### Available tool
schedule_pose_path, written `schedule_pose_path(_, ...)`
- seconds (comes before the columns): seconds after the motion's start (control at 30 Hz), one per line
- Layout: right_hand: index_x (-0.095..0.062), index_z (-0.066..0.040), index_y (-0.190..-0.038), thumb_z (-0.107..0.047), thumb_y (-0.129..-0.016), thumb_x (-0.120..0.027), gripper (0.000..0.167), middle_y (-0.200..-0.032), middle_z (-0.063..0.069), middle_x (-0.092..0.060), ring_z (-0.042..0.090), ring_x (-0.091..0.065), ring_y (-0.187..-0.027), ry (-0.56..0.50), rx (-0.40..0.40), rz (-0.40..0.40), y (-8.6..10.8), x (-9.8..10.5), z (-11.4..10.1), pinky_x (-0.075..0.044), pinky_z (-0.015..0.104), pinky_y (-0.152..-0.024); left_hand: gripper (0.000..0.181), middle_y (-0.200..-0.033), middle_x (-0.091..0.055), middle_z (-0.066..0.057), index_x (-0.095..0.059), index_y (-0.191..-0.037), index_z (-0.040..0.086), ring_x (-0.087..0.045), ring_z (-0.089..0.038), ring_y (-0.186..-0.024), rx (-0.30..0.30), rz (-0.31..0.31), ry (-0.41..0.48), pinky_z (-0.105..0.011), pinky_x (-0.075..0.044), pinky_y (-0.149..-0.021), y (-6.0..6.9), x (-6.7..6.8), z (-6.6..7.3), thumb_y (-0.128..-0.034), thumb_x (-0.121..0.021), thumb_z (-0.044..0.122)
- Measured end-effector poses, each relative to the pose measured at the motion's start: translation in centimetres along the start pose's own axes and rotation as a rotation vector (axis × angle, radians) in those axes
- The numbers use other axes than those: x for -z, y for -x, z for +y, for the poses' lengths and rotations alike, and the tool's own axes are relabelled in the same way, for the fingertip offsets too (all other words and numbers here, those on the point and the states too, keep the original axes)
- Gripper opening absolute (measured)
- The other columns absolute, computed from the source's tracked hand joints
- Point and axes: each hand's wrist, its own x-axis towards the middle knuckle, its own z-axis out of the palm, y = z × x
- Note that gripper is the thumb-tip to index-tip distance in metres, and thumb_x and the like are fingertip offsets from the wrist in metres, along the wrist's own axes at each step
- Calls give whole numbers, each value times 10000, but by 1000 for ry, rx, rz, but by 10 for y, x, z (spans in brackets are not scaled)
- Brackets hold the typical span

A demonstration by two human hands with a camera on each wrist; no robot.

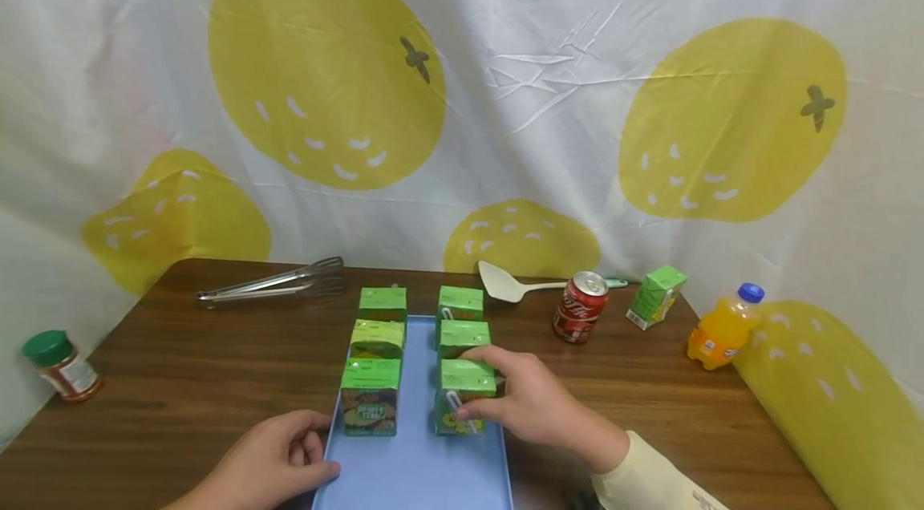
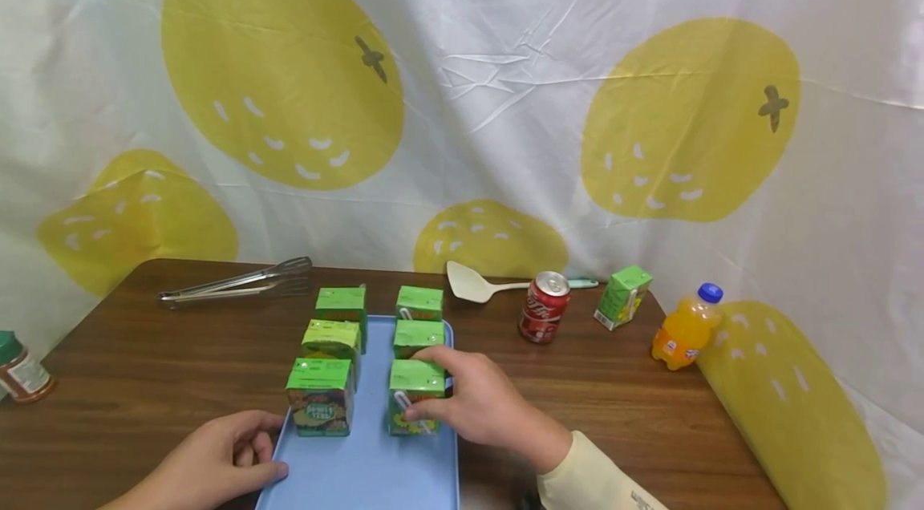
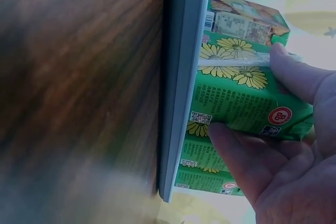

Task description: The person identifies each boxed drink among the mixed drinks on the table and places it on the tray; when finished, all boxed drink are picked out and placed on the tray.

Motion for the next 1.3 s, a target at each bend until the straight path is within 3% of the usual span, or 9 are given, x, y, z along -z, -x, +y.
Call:
schedule_pose_path(0.2, -716, -226, -1388, -321, -855, -989, 607, -1055, -151, -761, 64, -714, -936, 28, 11, -15, 0, 4, 0, -602, 332, -838, 612, -879, -669, 0, -674, -1362, -97, -592, -141, -667, 43, -14, 22, -271, -460, -594, 0, 0, -1, -928, -903, 269)
schedule_pose_path(0.5, -707, -172, -1417, -260, -876, -981, 613, -1189, -52, -779, 181, -764, -994, -21, 71, -71, 2, 23, 3, -657, 374, -843, 620, -878, -670, -3, -668, -1361, -103, -590, -131, -657, 31, -17, 20, -265, -452, -581, 0, 0, -4, -927, -905, 272)
schedule_pose_path(0.77, -731, -157, -1412, -292, -889, -970, 591, -1316, -45, -767, 148, -745, -1084, -28, 126, -70, 6, 45, 4, -644, 407, -925, 621, -884, -669, -11, -661, -1367, -107, -584, -135, -657, 41, -25, 38, -262, -445, -574, 0, 1, -3, -931, -903, 261)
schedule_pose_path(0.97, -765, -152, -1342, -280, -870, -978, 533, -1269, -11, -793, 208, -766, -1081, -22, 220, -24, 9, 62, 6, -630, 384, -938, 619, -883, -667, -8, -664, -1368, -102, -584, -147, -661, 53, -26, 34, -264, -437, -572, -1, 1, -4, -932, -903, 266)
schedule_pose_path(1.1, -781, -141, -1293, -167, -854, -983, 484, -1219, -33, -803, 210, -769, -1065, 2, 280, 33, 9, 72, 7, -625, 381, -935, 616, -878, -669, -10, -665, -1366, -102, -586, -147, -660, 50, -28, 40, -263, -437, -571, -2, 1, -5, -932, -902, 265)
schedule_pose_path(1.3, -788, -129, -1265, -71, -876, -951, 426, -1163, -10, -821, 150, -788, -1030, -45, 243, 130, 11, 87, 13, -639, 347, -841, 607, -878, -674, -9, -668, -1355, -105, -578, -118, -639, 21, -28, 39, -256, -438, -563, -1, 1, -5, -931, -899, 262)
